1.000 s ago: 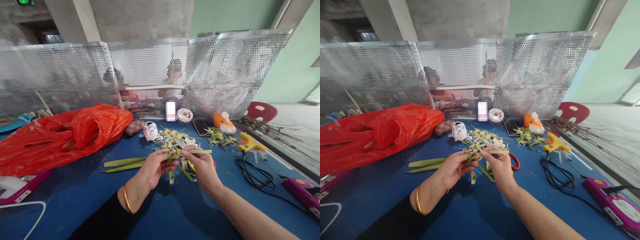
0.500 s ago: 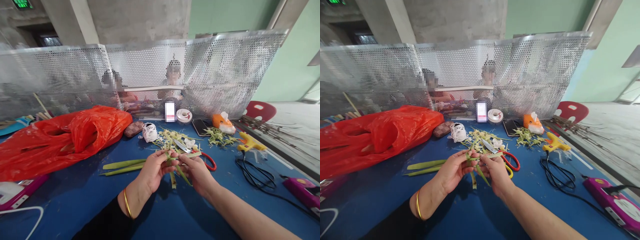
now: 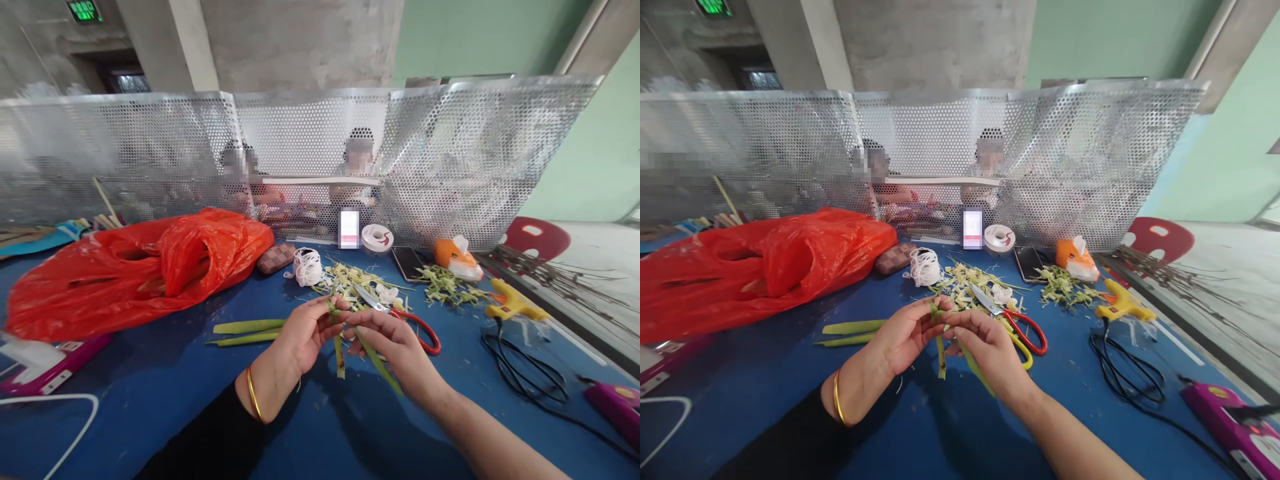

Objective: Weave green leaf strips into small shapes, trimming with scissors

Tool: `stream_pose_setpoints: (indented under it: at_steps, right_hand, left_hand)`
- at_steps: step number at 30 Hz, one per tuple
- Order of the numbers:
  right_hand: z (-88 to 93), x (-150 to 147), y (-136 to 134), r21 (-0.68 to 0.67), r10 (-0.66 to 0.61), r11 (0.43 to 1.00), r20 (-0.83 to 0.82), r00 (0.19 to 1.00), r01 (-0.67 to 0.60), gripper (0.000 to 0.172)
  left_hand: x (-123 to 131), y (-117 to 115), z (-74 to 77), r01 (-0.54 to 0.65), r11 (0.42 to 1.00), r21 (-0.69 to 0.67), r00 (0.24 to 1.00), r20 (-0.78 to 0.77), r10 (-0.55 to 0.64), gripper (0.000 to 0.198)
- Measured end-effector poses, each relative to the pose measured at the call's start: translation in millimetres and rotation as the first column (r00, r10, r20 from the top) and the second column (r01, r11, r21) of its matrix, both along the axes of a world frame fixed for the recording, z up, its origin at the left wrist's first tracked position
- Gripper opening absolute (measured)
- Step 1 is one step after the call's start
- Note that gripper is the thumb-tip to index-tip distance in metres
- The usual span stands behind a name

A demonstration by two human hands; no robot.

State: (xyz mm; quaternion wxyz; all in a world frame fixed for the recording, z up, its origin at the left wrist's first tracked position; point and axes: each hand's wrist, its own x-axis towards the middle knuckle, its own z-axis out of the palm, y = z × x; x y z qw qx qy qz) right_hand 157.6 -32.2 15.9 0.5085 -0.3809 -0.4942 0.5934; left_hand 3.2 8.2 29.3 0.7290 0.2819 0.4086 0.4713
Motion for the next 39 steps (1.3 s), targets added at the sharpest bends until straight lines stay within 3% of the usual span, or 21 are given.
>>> stream_pose_setpoints:
  at_steps: [5,9,12,14,17,21,25,31,39]
  right_hand:
    - [0.2,8.2,3.5,0.042,0.090,0.995,-0.056,0.994,-0.088,0.020]
    - [-5.0,13.3,5.8,0.255,-0.004,0.966,0.144,0.990,-0.033,0.011]
    - [-7.3,17.8,7.0,0.518,-0.215,0.855,0.330,0.919,0.014,0.013]
    - [-5.9,20.4,8.0,0.649,-0.369,0.758,0.359,0.857,0.055,0.013]
    - [-1.0,21.9,9.8,0.705,-0.463,0.699,0.320,0.827,0.119,0.009]
    - [3.4,20.2,10.6,0.600,-0.410,0.788,0.343,0.845,0.139,0.012]
    - [3.2,19.0,10.6,0.457,-0.405,0.871,0.462,0.789,0.180,0.018]
    - [0.3,19.2,11.9,0.446,-0.438,0.875,0.564,0.700,0.188,0.023]
    - [-3.1,13.9,11.3,0.428,-0.447,0.877,0.557,0.700,0.219,0.028]
  left_hand:
    - [0.8,-0.7,-0.8,0.041,0.998,0.041,0.997,-0.063,-0.039,0.010]
    - [4.9,-3.3,-1.4,0.058,0.996,0.066,0.990,-0.129,-0.049,0.009]
    - [10.4,-8.8,-3.4,0.131,0.989,0.074,0.975,-0.191,-0.115,0.015]
    - [13.4,-13.4,-4.1,0.217,0.971,0.096,0.955,-0.226,-0.191,0.020]
    - [14.8,-18.9,-2.7,0.338,0.929,0.151,0.918,-0.269,-0.290,0.025]
    - [12.2,-20.4,0.8,0.424,0.888,0.181,0.884,-0.298,-0.361,0.025]
    - [10.8,-18.2,1.0,0.446,0.880,0.164,0.881,-0.255,-0.399,0.022]
    - [11.3,-16.5,0.5,0.405,0.911,0.072,0.898,-0.217,-0.382,0.016]
    - [11.7,-18.1,-0.6,0.331,0.943,0.035,0.931,-0.177,-0.320,0.017]
